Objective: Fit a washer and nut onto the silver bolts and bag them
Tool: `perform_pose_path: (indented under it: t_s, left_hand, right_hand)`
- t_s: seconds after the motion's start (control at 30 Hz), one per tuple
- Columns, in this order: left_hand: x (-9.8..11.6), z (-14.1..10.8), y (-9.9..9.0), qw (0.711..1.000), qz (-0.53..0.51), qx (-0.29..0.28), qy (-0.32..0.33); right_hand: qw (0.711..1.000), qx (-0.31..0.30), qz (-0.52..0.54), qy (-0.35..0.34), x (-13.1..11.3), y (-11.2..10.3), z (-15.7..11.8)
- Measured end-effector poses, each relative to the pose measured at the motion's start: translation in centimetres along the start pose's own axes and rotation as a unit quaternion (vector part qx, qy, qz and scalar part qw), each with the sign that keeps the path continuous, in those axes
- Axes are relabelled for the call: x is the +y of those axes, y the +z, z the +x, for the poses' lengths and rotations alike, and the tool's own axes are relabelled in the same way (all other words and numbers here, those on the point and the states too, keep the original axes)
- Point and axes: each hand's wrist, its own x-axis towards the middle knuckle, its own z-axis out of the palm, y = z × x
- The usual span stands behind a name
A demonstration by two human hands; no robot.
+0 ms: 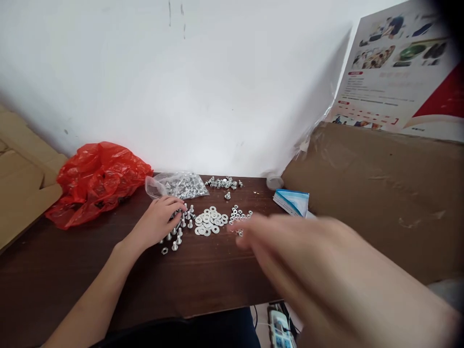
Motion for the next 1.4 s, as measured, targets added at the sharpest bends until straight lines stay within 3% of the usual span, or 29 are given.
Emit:
perform_pose_path:
  t_s: [0.1, 0.17, 0.23, 0.3, 0.4, 0.5, 0.57, 0.63, 0.7, 0.77, 0.83, 0.93, 1.17, 1.4]
  left_hand:
    - [0.2, -0.1, -0.2, 1.000, -0.015, 0.003, -0.006]
    - [0.4, -0.1, -0.3, 1.000, -0.016, 0.010, -0.019]
    - [0.4, -0.1, -0.3, 0.999, -0.002, 0.022, -0.035]
    - [0.4, -0.1, -0.3, 0.998, 0.019, 0.043, -0.042]
    - [0.1, 0.0, -0.2, 0.995, 0.049, 0.076, -0.033]
    - [0.1, 0.0, -0.3, 0.991, 0.081, 0.102, -0.030]
    - [0.3, 0.0, -0.5, 0.986, 0.101, 0.125, -0.036]
    - [0.8, 0.1, -0.8, 0.983, 0.105, 0.145, -0.043]
    - [1.4, 0.2, -1.0, 0.985, 0.076, 0.151, -0.034]
    - [2.1, 0.3, -1.1, 0.989, 0.011, 0.146, -0.008]
    - [2.7, 0.3, -0.9, 0.988, -0.052, 0.147, 0.016]
    - [3.3, 0.3, -0.4, 0.982, -0.100, 0.160, 0.022]
    - [3.5, 0.2, -0.2, 0.972, -0.113, 0.205, 0.023]
    - [3.6, 0.5, -0.3, 0.974, -0.122, 0.187, 0.028]
  right_hand:
    - [0.986, -0.084, -0.107, 0.098, 6.2, 0.1, 5.3]
    - [0.959, -0.089, -0.195, 0.186, 10.9, 1.7, 8.0]
    - [0.943, -0.082, -0.236, 0.220, 14.6, 3.8, 9.3]
    - [0.935, -0.107, -0.232, 0.248, 16.9, 5.8, 9.5]
    - [0.930, -0.098, -0.218, 0.278, 18.2, 7.8, 9.0]
    - [0.927, -0.070, -0.219, 0.297, 18.2, 8.6, 8.7]
    - [0.939, -0.041, -0.197, 0.279, 17.6, 8.8, 8.5]
    - [0.963, 0.000, -0.125, 0.239, 16.4, 8.8, 8.3]
    - [0.977, 0.038, 0.014, 0.207, 14.6, 8.9, 7.9]
    - [0.963, 0.046, 0.182, 0.192, 12.7, 9.3, 7.5]
    - [0.927, 0.027, 0.321, 0.192, 11.0, 9.9, 7.2]
    - [0.881, 0.002, 0.429, 0.200, 9.5, 11.1, 6.7]
    - [0.850, 0.031, 0.481, 0.213, 9.7, 12.5, 6.2]
    - [0.849, 0.045, 0.476, 0.224, 9.6, 12.5, 5.9]
